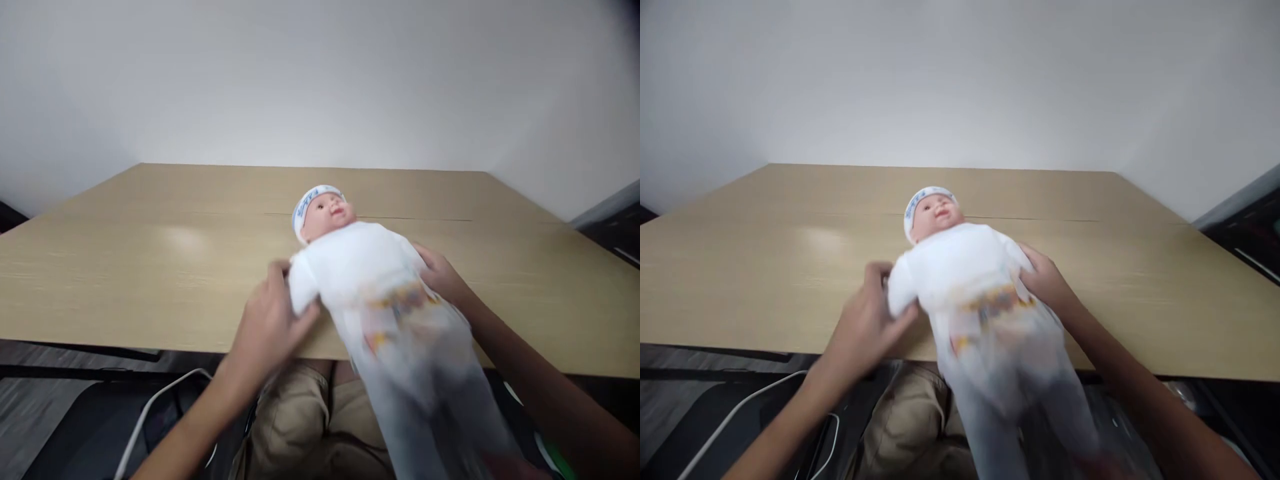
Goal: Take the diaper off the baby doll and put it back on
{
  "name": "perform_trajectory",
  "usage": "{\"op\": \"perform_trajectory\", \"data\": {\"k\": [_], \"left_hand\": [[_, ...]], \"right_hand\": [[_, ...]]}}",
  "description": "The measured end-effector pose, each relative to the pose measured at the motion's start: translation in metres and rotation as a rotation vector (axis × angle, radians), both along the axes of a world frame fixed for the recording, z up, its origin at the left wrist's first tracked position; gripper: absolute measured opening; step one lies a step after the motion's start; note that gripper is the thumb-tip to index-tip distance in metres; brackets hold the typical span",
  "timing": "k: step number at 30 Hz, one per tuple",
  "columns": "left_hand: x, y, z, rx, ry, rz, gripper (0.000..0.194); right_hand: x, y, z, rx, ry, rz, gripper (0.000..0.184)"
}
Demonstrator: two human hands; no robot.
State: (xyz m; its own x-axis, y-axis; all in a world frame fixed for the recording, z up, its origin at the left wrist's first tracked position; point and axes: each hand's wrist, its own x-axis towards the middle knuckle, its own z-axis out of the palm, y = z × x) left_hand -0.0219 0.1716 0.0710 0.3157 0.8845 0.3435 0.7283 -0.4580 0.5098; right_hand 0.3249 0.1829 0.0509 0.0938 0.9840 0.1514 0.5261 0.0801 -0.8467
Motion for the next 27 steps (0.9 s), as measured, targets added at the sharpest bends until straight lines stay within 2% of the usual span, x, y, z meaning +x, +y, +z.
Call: {"op": "perform_trajectory", "data": {"k": [3, 5, 7, 9, 11, 14, 17, 19, 21, 23, 25, 27], "left_hand": [[-0.024, -0.106, -0.046, 0.049, -0.034, -0.166, 0.056], [-0.04, -0.165, -0.082, -0.039, -0.069, -0.312, 0.06], [-0.057, -0.209, -0.114, -0.098, -0.085, -0.36, 0.066], [-0.076, -0.235, -0.135, -0.15, -0.07, -0.351, 0.066], [-0.095, -0.245, -0.146, -0.205, -0.012, -0.335, 0.063], [-0.116, -0.242, -0.148, -0.256, 0.108, -0.313, 0.066], [-0.124, -0.236, -0.144, -0.294, 0.148, -0.304, 0.069], [-0.127, -0.237, -0.14, -0.346, 0.12, -0.305, 0.067], [-0.133, -0.24, -0.135, -0.453, 0.069, -0.317, 0.068], [-0.146, -0.242, -0.134, -0.611, -0.004, -0.332, 0.069], [-0.168, -0.239, -0.142, -0.763, -0.105, -0.324, 0.057], [-0.199, -0.23, -0.16, -0.862, -0.195, -0.233, 0.048]], "right_hand": [[-0.007, -0.09, 0.011, -0.055, -0.043, 0.062, 0.048], [-0.02, -0.142, 0.008, -0.056, -0.1, 0.114, 0.045], [-0.036, -0.181, -0.005, -0.08, -0.163, 0.174, 0.049], [-0.052, -0.203, -0.03, -0.128, -0.227, 0.224, 0.052], [-0.065, -0.21, -0.064, -0.164, -0.282, 0.267, 0.049], [-0.072, -0.205, -0.117, -0.189, -0.274, 0.323, 0.051], [-0.069, -0.203, -0.151, -0.229, -0.182, 0.315, 0.054], [-0.064, -0.211, -0.156, -0.222, -0.141, 0.244, 0.049], [-0.061, -0.225, -0.15, -0.204, -0.11, 0.181, 0.041], [-0.062, -0.242, -0.139, -0.229, -0.067, 0.187, 0.038], [-0.067, -0.258, -0.131, -0.272, -0.026, 0.213, 0.038], [-0.074, -0.27, -0.129, -0.278, -0.001, 0.191, 0.038]]}}
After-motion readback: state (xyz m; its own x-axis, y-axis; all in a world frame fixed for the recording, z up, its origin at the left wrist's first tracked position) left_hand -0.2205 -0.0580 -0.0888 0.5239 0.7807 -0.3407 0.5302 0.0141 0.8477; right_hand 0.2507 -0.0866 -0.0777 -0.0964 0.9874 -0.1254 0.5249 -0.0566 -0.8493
